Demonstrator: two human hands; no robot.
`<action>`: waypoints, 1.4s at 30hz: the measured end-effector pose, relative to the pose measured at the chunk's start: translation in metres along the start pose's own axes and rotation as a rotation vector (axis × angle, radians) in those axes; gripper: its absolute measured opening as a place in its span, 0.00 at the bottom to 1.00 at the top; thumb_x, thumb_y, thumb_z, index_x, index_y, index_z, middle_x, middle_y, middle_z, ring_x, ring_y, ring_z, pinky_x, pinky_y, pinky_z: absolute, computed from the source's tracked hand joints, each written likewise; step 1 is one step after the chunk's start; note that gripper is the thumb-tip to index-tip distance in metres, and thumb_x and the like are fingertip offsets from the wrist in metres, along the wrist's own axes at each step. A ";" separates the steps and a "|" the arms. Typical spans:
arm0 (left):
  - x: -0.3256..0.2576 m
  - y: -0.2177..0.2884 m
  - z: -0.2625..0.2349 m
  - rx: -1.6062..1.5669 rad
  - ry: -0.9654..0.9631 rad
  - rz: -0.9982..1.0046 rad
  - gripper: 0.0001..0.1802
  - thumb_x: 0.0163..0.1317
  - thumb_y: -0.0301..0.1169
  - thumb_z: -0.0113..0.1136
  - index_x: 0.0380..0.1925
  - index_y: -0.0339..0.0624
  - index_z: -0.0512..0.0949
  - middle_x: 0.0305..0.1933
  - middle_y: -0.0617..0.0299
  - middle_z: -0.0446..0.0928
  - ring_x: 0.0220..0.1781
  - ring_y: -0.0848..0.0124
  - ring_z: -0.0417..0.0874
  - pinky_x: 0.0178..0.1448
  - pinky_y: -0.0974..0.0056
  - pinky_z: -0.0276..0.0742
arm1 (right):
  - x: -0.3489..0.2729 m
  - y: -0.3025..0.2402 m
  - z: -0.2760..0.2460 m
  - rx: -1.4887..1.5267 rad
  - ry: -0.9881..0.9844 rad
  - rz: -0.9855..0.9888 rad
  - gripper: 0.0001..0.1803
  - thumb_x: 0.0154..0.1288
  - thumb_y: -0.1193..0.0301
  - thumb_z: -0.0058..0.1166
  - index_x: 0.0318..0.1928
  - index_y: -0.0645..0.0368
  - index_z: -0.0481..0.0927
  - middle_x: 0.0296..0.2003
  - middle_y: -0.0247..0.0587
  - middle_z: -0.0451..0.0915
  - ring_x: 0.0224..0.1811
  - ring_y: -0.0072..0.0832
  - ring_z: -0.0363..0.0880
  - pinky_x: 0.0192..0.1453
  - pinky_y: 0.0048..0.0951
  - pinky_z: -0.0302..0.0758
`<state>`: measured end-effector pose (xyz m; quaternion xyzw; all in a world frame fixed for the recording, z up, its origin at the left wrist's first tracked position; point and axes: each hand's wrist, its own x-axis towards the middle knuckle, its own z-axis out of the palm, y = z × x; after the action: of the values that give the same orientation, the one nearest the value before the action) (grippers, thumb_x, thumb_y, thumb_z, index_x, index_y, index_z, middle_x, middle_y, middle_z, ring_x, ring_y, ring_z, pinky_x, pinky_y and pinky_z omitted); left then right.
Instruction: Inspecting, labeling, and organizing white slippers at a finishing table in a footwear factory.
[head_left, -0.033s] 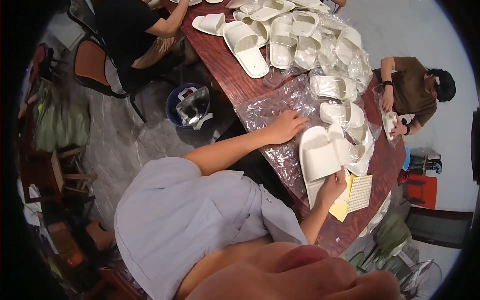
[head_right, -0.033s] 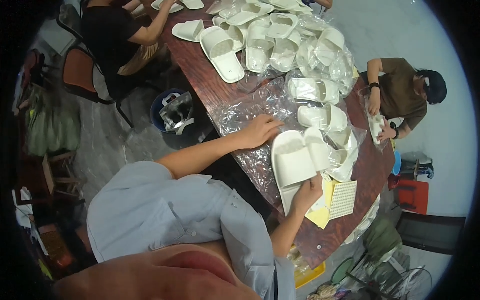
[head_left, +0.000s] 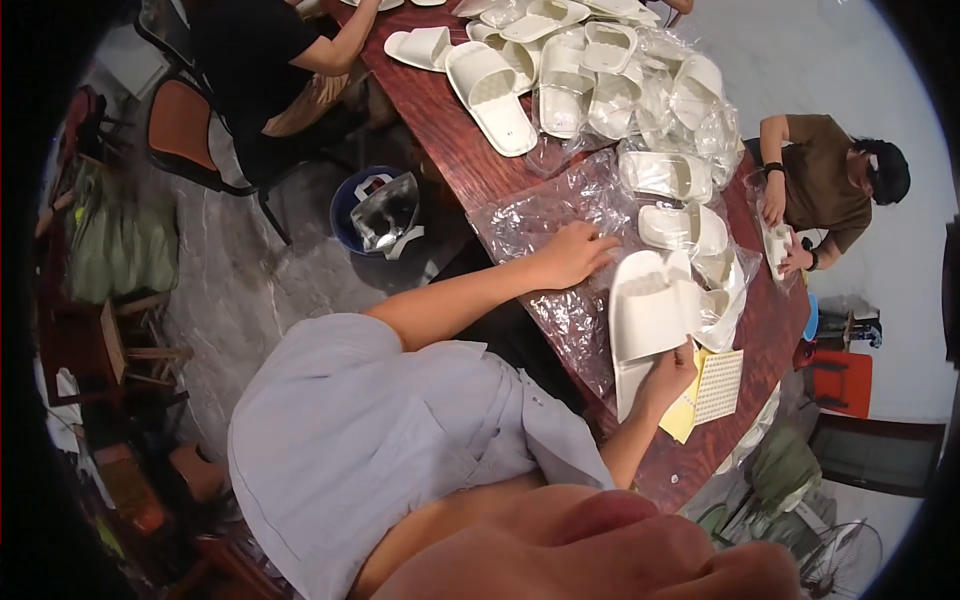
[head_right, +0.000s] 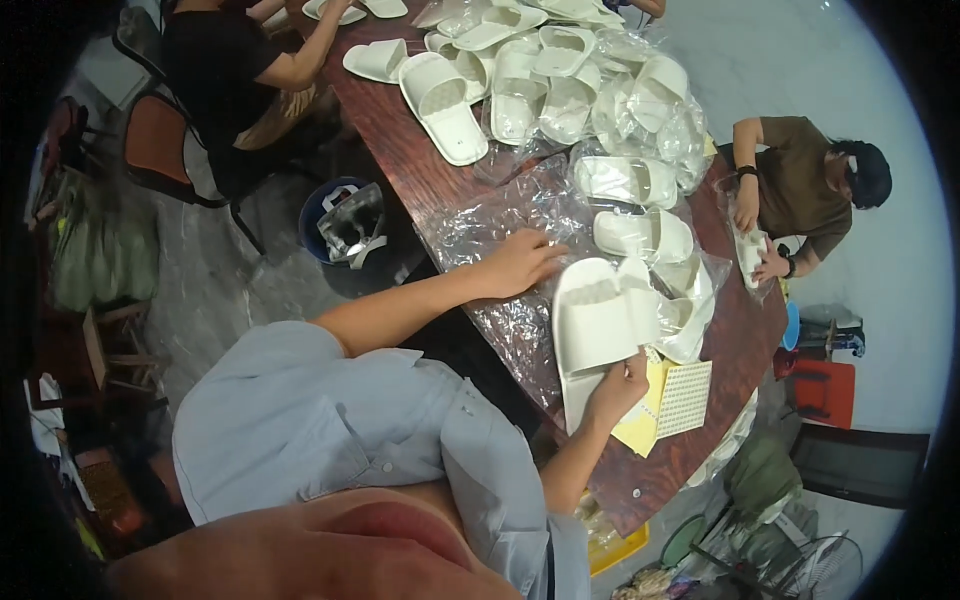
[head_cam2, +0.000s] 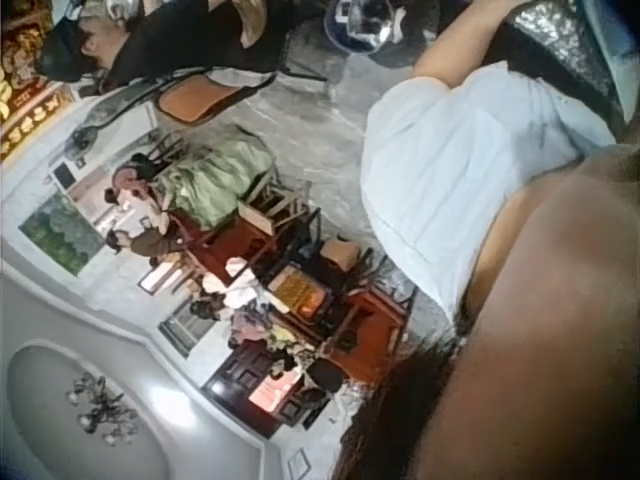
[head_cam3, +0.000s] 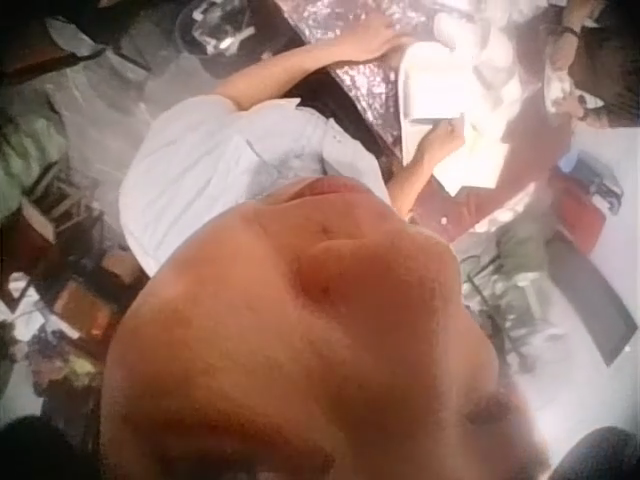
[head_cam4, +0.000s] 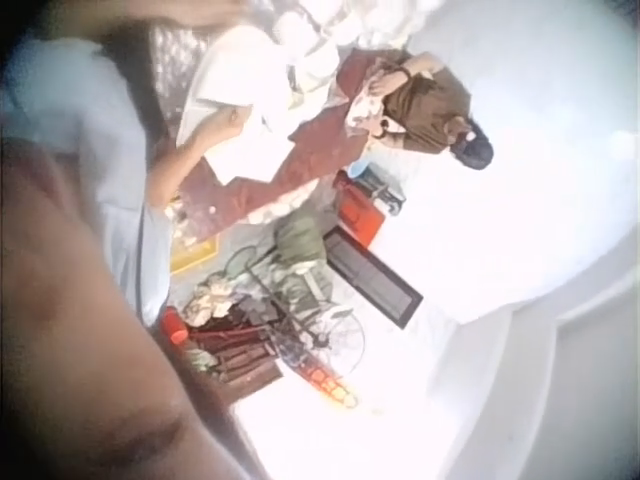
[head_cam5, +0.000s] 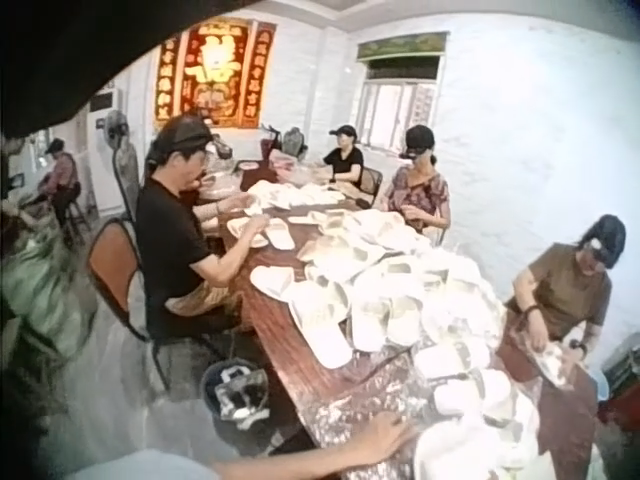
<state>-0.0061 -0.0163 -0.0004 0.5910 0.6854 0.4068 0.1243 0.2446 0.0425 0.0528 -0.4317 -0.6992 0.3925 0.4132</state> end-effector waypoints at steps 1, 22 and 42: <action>-0.001 0.008 -0.001 0.103 -0.071 -0.019 0.23 0.67 0.43 0.56 0.59 0.50 0.77 0.54 0.41 0.74 0.59 0.46 0.73 0.62 0.48 0.69 | 0.002 -0.003 -0.003 0.040 0.039 0.049 0.15 0.64 0.85 0.45 0.48 0.75 0.81 0.46 0.46 0.84 0.49 0.29 0.80 0.56 0.27 0.72; -0.019 0.047 0.045 0.306 -0.535 0.449 0.22 0.67 0.49 0.52 0.58 0.61 0.79 0.72 0.45 0.61 0.74 0.45 0.59 0.65 0.29 0.59 | 0.172 -0.121 0.067 -0.598 -0.442 -0.526 0.10 0.62 0.72 0.53 0.38 0.67 0.82 0.24 0.57 0.76 0.23 0.36 0.72 0.33 0.34 0.69; -0.039 0.045 0.048 0.303 -0.417 0.518 0.35 0.64 0.60 0.52 0.67 0.59 0.69 0.73 0.46 0.59 0.77 0.45 0.51 0.73 0.33 0.45 | 0.300 -0.096 0.230 -0.585 -0.912 -0.467 0.41 0.60 0.42 0.61 0.67 0.54 0.72 0.60 0.60 0.76 0.65 0.48 0.73 0.67 0.43 0.69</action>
<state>0.0679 -0.0330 -0.0112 0.8270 0.5253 0.1895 0.0652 -0.0782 0.2462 0.1306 -0.1502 -0.9620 0.2278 0.0101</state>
